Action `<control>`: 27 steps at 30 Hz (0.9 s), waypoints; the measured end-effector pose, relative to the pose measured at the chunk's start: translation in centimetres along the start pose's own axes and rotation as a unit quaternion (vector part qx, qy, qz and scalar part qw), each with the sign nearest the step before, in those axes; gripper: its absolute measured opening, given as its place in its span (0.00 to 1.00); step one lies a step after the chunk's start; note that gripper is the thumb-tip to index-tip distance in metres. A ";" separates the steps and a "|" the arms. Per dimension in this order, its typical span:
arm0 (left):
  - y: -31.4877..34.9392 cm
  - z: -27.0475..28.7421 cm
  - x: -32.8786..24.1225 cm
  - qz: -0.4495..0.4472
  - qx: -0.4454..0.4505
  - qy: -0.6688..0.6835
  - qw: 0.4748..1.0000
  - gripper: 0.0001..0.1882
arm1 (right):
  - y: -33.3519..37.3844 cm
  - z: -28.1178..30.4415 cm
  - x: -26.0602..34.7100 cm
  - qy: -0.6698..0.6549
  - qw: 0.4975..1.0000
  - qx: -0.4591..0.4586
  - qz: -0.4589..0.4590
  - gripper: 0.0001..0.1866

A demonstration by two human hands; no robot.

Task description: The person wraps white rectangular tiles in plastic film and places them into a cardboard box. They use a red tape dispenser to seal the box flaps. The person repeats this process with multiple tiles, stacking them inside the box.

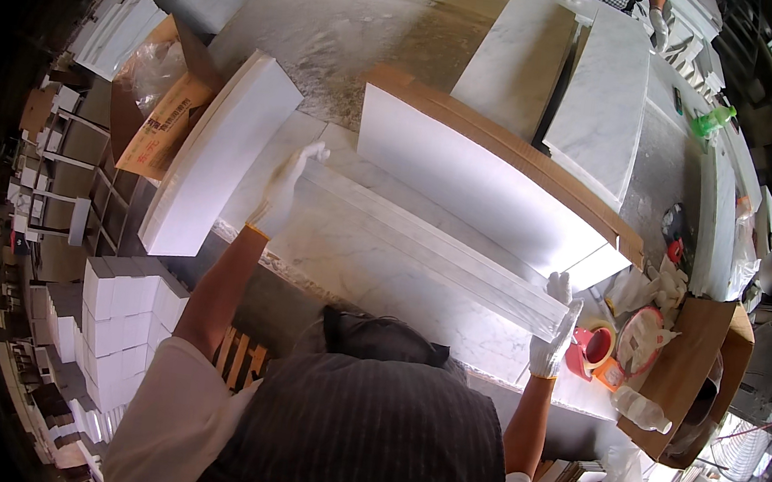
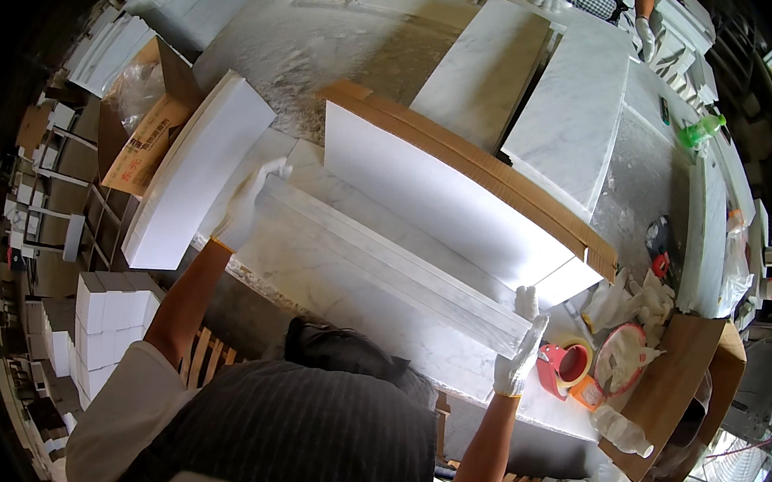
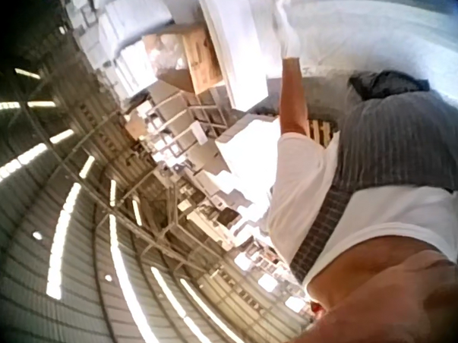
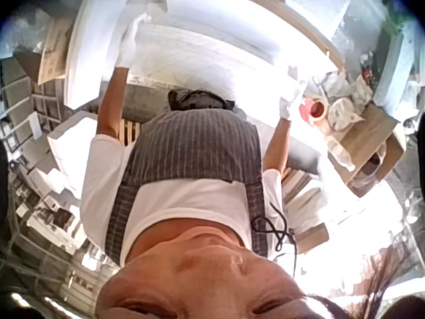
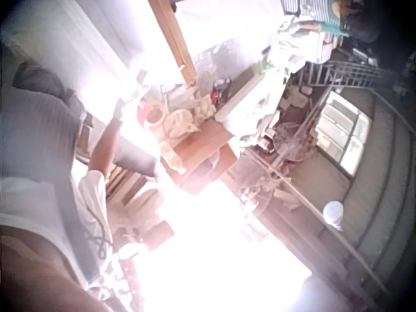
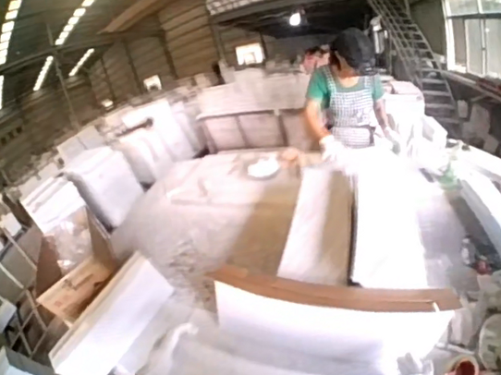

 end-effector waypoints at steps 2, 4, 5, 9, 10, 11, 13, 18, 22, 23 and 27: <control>0.1 0.3 0.1 -0.005 -0.001 0.000 1.000 0.26 | 0.1 0.5 0.2 0.018 1.000 -0.007 0.013 0.42; 0.3 0.6 0.1 -0.011 -0.007 -0.019 1.000 0.25 | 0.3 0.5 0.4 0.006 1.000 -0.010 0.001 0.42; 0.4 0.7 0.2 -0.005 -0.012 -0.021 1.000 0.25 | 0.3 0.5 0.6 0.001 1.000 -0.011 -0.004 0.42; 0.8 0.9 0.4 0.005 -0.021 -0.031 0.999 0.24 | 0.2 0.5 0.8 0.021 1.000 -0.011 0.008 0.41; 0.9 0.9 0.3 0.004 -0.020 -0.033 0.999 0.24 | 0.2 0.3 0.9 0.026 1.000 -0.011 0.009 0.41; 0.9 0.8 0.2 0.003 -0.020 -0.037 0.999 0.24 | 0.2 0.2 0.9 0.030 0.999 -0.011 0.010 0.41; 0.9 0.7 -0.1 -0.001 -0.020 -0.045 0.999 0.24 | 0.0 0.2 0.8 0.024 1.000 -0.008 -0.002 0.41; 0.9 0.4 -0.8 -0.007 -0.022 -0.065 0.998 0.24 | -0.4 0.4 0.7 0.019 1.000 0.005 0.003 0.40; 0.8 0.5 -1.1 -0.009 -0.018 -0.077 0.997 0.25 | -0.7 1.0 1.0 0.054 0.998 0.019 0.021 0.40; 0.7 0.7 -1.2 -0.018 -0.015 -0.082 0.996 0.24 | -0.7 0.8 1.3 0.063 0.997 0.021 0.025 0.40; 0.6 0.7 -2.5 -0.012 -0.008 -0.087 0.996 0.24 | -0.4 0.2 2.1 0.100 0.994 0.008 0.038 0.40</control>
Point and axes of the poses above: each hand's wrist, its own y-axis away from the middle knuckle, its own z-axis out of the back of the hand, x = y × z, the point moved 2 cm from there along -y, towards the middle knuckle, and after that the axes turned 15 degrees about -x, right-handed, at the moved point
